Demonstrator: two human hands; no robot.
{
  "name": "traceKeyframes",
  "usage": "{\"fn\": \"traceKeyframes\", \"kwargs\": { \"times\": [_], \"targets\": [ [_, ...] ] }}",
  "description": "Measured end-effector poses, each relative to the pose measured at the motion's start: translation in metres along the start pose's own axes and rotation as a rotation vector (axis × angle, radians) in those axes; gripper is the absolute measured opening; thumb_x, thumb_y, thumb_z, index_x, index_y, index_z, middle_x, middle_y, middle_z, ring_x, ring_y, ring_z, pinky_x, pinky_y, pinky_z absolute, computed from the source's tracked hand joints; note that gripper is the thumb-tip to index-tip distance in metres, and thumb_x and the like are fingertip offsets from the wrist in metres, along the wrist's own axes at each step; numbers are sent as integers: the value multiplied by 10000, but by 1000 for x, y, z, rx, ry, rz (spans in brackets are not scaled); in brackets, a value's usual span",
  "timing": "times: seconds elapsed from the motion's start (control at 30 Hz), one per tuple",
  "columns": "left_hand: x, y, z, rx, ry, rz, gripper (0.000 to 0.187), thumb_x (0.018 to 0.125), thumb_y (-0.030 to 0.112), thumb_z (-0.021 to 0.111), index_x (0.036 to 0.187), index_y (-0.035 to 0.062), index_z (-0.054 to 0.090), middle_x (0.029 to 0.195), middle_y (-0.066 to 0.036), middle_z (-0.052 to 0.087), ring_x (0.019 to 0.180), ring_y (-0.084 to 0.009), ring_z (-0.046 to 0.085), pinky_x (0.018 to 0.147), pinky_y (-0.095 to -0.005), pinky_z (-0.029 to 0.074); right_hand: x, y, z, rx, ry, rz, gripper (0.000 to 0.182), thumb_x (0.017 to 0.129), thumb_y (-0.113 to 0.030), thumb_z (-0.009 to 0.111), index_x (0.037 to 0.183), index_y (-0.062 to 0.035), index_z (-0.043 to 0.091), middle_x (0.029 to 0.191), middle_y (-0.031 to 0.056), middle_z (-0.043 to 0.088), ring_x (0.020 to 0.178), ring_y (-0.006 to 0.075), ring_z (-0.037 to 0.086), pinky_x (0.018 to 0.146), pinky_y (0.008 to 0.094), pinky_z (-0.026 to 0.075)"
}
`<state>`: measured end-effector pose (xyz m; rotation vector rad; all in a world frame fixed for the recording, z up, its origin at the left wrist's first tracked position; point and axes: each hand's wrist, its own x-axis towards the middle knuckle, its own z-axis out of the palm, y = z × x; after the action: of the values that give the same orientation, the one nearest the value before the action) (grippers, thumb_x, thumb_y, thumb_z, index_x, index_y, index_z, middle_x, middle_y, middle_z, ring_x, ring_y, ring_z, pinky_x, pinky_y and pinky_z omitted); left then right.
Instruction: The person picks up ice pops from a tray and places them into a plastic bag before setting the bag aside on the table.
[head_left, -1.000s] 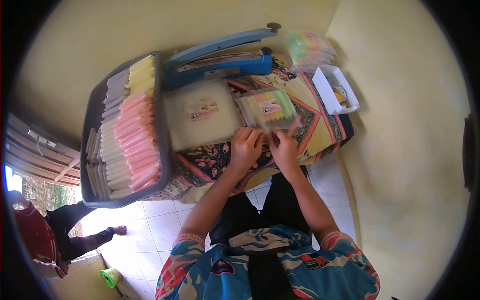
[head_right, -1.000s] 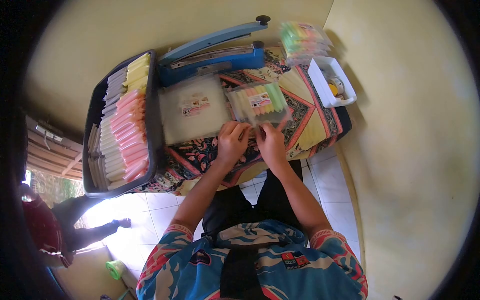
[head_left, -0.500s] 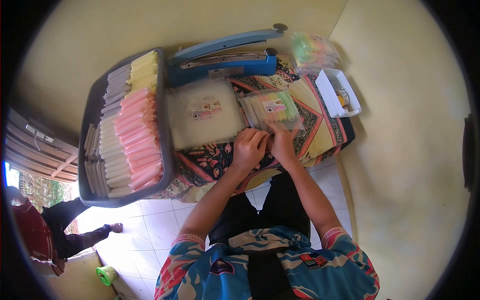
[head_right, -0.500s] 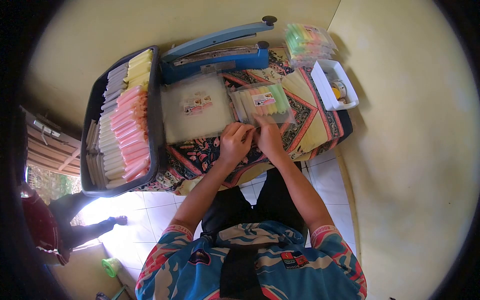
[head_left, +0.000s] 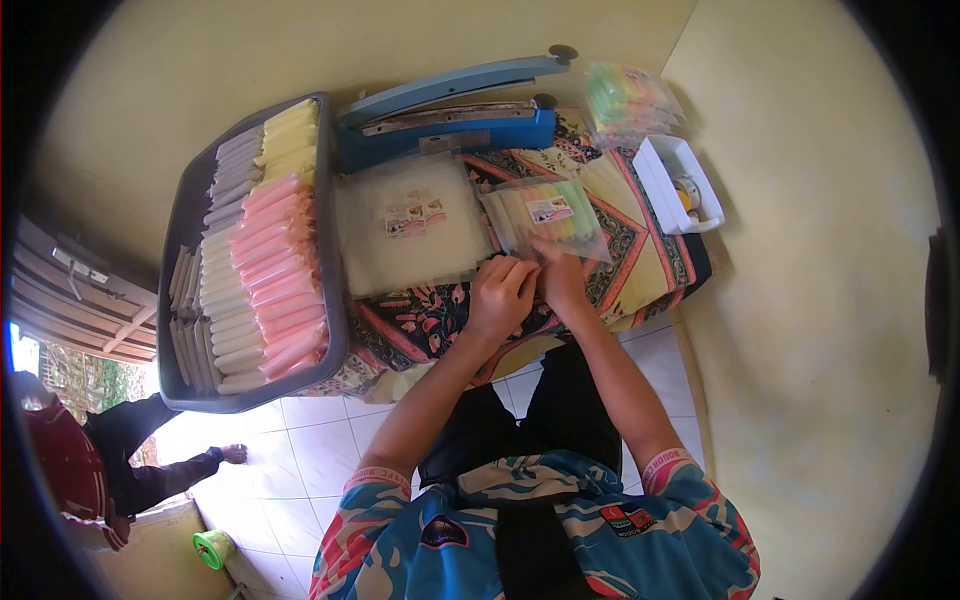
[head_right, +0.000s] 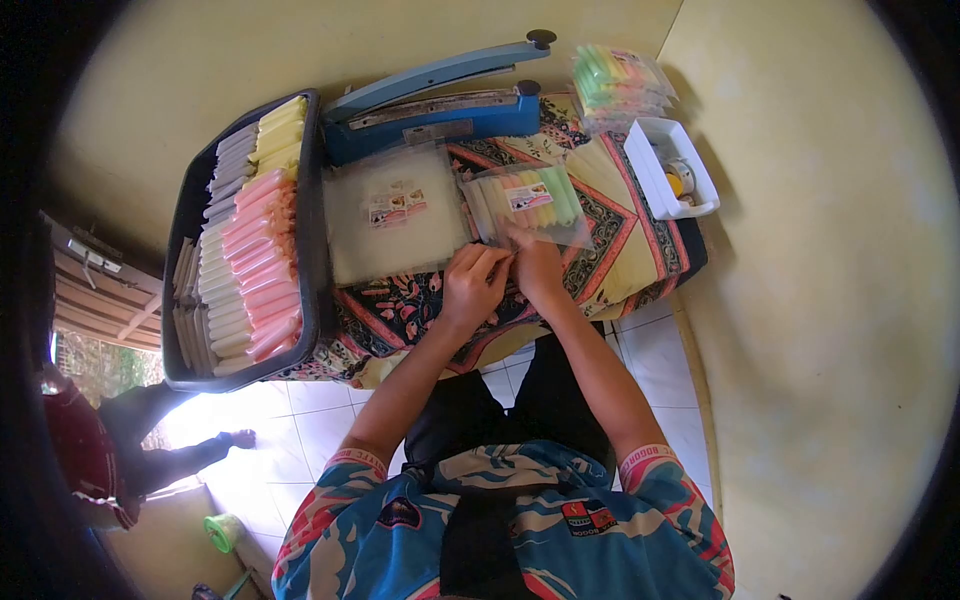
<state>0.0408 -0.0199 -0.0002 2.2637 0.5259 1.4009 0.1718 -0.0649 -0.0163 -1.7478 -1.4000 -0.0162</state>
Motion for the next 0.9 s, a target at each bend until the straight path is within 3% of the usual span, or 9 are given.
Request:
{"fn": "traceKeyframes", "kwargs": {
  "times": [0.27, 0.37, 0.57, 0.67, 0.73, 0.8, 0.9],
  "targets": [
    [-1, 0, -1, -26, -7, -6, 97, 767, 4, 739, 846, 18, 686, 771, -123, 622, 724, -318, 619, 672, -409, 507, 0, -10, -7, -72, -102, 102, 443, 789, -8, 629, 1220, -104, 667, 1082, 229, 678, 983, 417, 645, 841, 449, 503],
    [-2, -1, 1, -27, -4, -4, 96, 768, 8, 739, 847, 18, 686, 769, -121, 625, 726, -318, 623, 671, -408, 508, -1, 4, 2, -102, -13, -13, 411, 789, -23, 635, 1192, -97, 669, 1034, 236, 677, 957, 424, 643, 819, 463, 501],
    [-3, -3, 1, -9, 4, 11, 116, 766, 28, 745, 864, 20, 684, 766, -117, 631, 739, -318, 632, 683, -413, 513, 0, 3, -5, -198, -101, -40, 381, 820, -35, 599, 1199, -63, 638, 974, 248, 670, 937, 439, 634, 785, 487, 495],
    [0, 0, -3, -40, 12, 22, 146, 775, 46, 745, 907, 25, 688, 765, -112, 631, 728, -309, 630, 667, -403, 506, -5, 3, -3, -170, -91, 17, 463, 829, 0, 602, 1286, -72, 606, 927, 229, 669, 871, 411, 647, 768, 461, 494],
    [3, 10, -16, -43, -23, -16, 158, 774, 45, 748, 920, 24, 691, 763, -107, 628, 711, -298, 624, 655, -397, 500, -8, -7, -13, -125, -177, 130, 490, 835, -4, 623, 1316, -94, 603, 994, 207, 672, 941, 380, 644, 880, 436, 408],
    [-1, 17, -28, -62, -48, 5, 176, 767, 30, 744, 936, 27, 696, 760, -101, 622, 694, -283, 616, 644, -389, 494, -9, -10, -27, -50, -325, 262, 506, 843, -27, 654, 1337, -128, 610, 1143, 173, 677, 1105, 339, 630, 1111, 398, 235],
    [-21, 29, -67, -88, -139, 107, 211, 740, 5, 727, 944, 53, 704, 776, -84, 627, 693, -263, 617, 634, -374, 494, -26, -4, -37, -11, -183, -2, 473, 856, 9, 655, 1317, -90, 618, 1077, 164, 687, 992, 294, 671, 1045, 382, 355]
  ]
}}
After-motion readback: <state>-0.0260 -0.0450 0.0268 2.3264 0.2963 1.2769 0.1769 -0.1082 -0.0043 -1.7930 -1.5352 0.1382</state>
